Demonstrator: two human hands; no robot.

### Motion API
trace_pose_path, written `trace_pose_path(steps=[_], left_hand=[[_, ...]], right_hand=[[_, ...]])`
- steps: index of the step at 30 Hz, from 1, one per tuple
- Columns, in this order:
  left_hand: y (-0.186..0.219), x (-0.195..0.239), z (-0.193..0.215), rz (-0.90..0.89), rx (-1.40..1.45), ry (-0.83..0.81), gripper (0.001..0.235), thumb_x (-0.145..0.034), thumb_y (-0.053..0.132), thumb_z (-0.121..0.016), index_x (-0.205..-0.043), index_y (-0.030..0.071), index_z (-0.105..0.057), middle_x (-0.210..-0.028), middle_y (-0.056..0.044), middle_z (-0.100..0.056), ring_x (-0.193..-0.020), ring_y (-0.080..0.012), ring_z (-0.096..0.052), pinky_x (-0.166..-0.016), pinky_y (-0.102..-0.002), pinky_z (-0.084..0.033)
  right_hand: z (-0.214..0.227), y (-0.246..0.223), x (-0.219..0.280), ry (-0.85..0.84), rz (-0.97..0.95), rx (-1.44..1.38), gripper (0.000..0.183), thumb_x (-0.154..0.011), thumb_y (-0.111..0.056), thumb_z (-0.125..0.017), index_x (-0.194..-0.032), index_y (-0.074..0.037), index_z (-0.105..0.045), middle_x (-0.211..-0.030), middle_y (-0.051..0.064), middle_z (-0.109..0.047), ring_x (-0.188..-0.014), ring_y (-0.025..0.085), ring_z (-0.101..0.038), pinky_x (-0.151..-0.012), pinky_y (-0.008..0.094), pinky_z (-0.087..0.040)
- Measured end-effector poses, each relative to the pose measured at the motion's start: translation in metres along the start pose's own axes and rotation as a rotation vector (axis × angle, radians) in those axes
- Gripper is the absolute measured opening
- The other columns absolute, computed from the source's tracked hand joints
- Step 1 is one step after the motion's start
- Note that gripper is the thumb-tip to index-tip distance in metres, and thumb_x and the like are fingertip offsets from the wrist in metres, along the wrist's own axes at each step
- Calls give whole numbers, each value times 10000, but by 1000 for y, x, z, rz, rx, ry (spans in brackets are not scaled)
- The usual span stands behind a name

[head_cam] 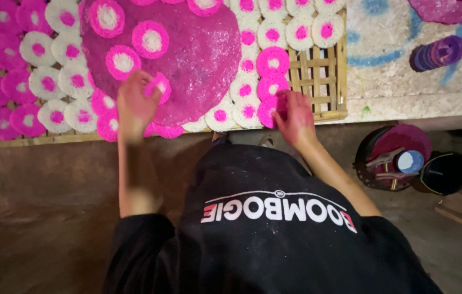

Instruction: The person arranges pink and white circular paper pieces on a woven bamboo tray, placing them in rows and patterns. The person also handles larger pink glittery circular sheets, moving them between trays.

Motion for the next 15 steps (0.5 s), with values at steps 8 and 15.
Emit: trace_pose_path(steps=[8,15], left_hand=[[170,15,-91,-269,142,-478,423,-890,413,-825,-1122,88,-685,-1166,-73,-667,-1006,-211,-687,-849,-398,-569],[90,-164,-134,-107,-36,-183,449,-963,195,-600,-1378,49,-509,-1455,-178,-488,-1270,-321,-546,-1081,-443,-463]], right_hand=[[-69,40,0,-281,-980,-1588,472,-1066,-331,-417,-1294,61,-549,-1154,226,-666,-996,299,-697,-856,364,-607],[-36,177,-46,182,-614,-1193,309,-964,73,-605,-1265,4,-620,-1117,120,-697,-944,207,-710,-837,332,-620]])
Point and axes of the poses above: each hand's wrist, its own x-axis away from the middle knuckle, its own z-axis out of the back of the hand, y = z × x, the point moved 6 cm from there along -x, towards the middle knuckle
